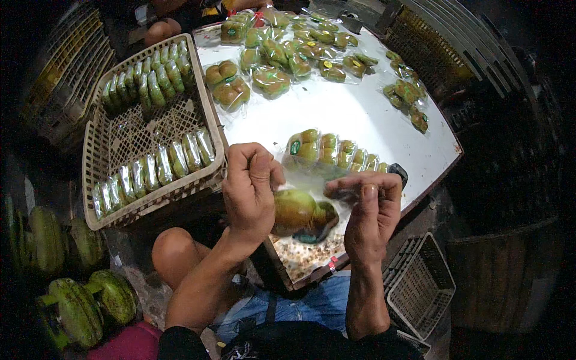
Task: The person places green mangoes into clear plastic bags, seals them with a handheld tape dispenser, and stacks the finished packages into a nearby basket. The person repeats this process for multiple mangoes throughout the clip.
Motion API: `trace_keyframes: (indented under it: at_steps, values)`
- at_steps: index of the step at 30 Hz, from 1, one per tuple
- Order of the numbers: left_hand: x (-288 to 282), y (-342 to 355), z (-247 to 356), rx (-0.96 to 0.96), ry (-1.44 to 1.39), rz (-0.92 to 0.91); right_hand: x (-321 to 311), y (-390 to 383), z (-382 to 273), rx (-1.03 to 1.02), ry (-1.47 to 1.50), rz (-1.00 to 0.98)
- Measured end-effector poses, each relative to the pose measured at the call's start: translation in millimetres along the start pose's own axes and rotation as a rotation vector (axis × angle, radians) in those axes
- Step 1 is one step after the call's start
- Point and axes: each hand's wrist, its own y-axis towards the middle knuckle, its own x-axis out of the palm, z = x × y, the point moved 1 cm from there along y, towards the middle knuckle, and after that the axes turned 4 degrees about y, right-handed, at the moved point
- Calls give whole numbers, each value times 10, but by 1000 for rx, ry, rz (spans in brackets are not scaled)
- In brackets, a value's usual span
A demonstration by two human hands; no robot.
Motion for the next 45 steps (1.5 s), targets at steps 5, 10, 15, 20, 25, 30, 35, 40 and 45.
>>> trace_keyframes:
  at_steps: [5, 10, 15, 20, 25, 30, 35, 40, 45]
  values:
    - [-44, -32, -12, -392, -58, -435, 75, -77, -90, 11, 172, -150]
    - [-47, 55, -45, -616, -276, -737, 105, -115, -107, 147, 175, -33]
    - [121, -106, 154, 607, -27, 212, 41, -107, -37, 85, 171, 26]
    - [179, -394, 115, -143, 84, -400, -56, -70, -11, -16, -26, 66]
    - [167, -340, 20, -465, -352, -265, 25, -191, -22, -726, -999, -54]
    - [176, -365, 98, 206, 151, -230, 6, -273, 184, -124, -483, -130]
    - [65, -254, -108, 191, 68, -439, -173, -233, 198, -194, -721, -211]
    - [100, -271, -148, -303, -270, -506, -143, -167, 128, -178, -737, -223]
    - [90, -285, 34, -353, -227, -362, -176, -145, 96, -299, -965, -200]
